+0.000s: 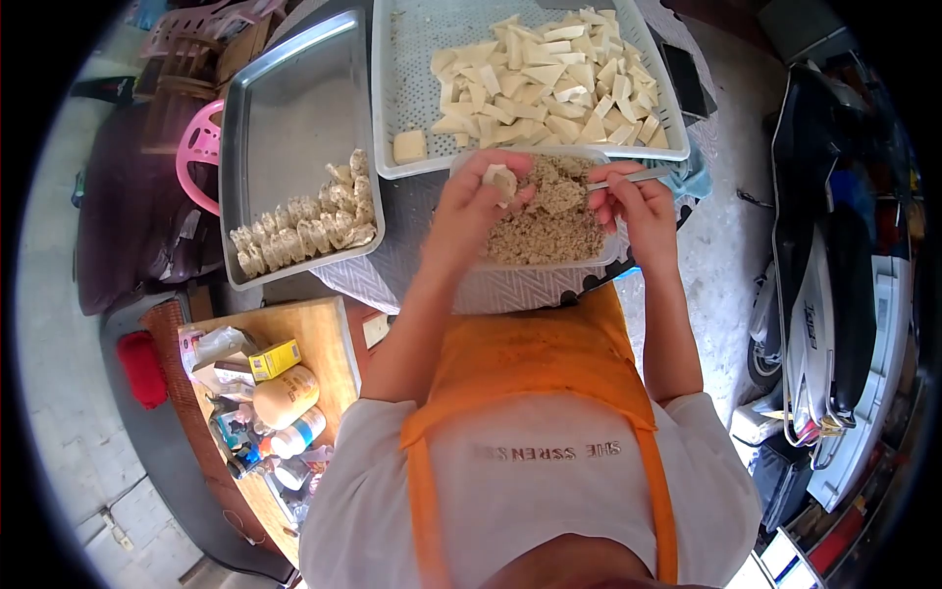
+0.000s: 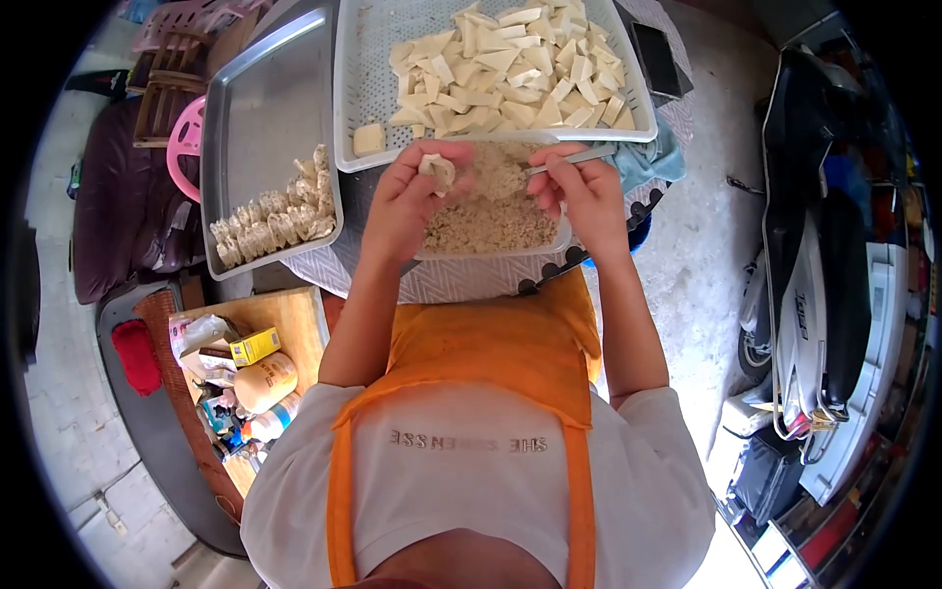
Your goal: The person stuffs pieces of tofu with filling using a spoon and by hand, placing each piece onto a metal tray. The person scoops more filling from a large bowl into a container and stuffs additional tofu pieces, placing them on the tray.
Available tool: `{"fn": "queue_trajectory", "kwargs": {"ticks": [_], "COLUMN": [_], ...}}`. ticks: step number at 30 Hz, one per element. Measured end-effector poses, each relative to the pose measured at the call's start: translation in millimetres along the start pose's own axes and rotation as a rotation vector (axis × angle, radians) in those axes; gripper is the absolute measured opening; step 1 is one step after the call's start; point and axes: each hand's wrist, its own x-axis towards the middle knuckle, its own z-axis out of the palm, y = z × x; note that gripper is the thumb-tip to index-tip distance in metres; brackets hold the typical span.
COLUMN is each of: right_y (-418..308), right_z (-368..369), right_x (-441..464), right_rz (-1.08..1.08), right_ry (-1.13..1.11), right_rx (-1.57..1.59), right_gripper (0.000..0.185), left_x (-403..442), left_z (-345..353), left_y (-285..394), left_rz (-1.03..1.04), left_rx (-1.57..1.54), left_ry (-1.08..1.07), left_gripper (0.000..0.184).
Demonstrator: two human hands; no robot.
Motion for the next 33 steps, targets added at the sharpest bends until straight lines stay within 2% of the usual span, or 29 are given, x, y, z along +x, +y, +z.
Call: {"fn": "queue_trajectory", "kwargs": {"ticks": [5, 7, 11, 14, 17, 20, 23, 26, 27, 30, 31, 33], "right_y": [-9, -8, -15, -21, -21, -31, -24, -33, -24, 12, 17, 16], "right_z": [11, 20, 36, 46, 58, 63, 52, 41, 36, 31, 31, 29], "right_x": [-8, -10, -15, -15, -9, -10, -11, -8, -1, 9, 8, 6], "right_rz": [-0.046, -0.098, -0.279, -0.323, -0.464, -0.536, -0.484, -0.351, -0.398, -0.236, -0.154, -0.040], "right_ry": [0.068, 0.078, 0.080, 0.124, 0.155, 0.026, 0.145, 0.274, 0.260, 0.023, -0.036, 0.003], "right_rx": [0.057, 0.048, -0.318, -0.622, -0.865, -0.753, -0.630, -0.646, -0.721, -0.612, -0.512, -0.276], "right_gripper": [0.016, 0.015, 0.012, 0.012, 0.011, 0.014, 0.015, 0.014, 0.017, 0.018, 0.018, 0.018], "left_x": [2, 4, 4, 2, 5, 1, 2, 1, 1, 2, 2, 1], "left_z": [15, 14, 12, 18, 23, 28, 18, 10, 7, 2, 1, -1], "left_y": [-4, -9, -7, -4, -29, -19, -9, 0, 0, -4, -4, -2], "left_rz": [-0.118, -0.102, -0.149, -0.163, 0.031, 0.282, 0.444, 0.099, 0.084, 0.029, 0.008, -0.001], "left_rx": [0.129, 0.040, -0.072, 0.032, 0.229, 0.678, 0.988, 0.538, 0.441, 0.237, 0.229, 0.204], "left_ry": [-0.053, -0.111, -0.122, -0.068, -0.022, 0.049, 0.160, 0.153, 0.141, 0.088, 0.069, 0.073], "left_gripper": [0.040, 0.041, 0.042, 0.038, 0.022, 0.017, 0.016, 0.015, 0.015, 0.014, 0.014, 0.013]}}
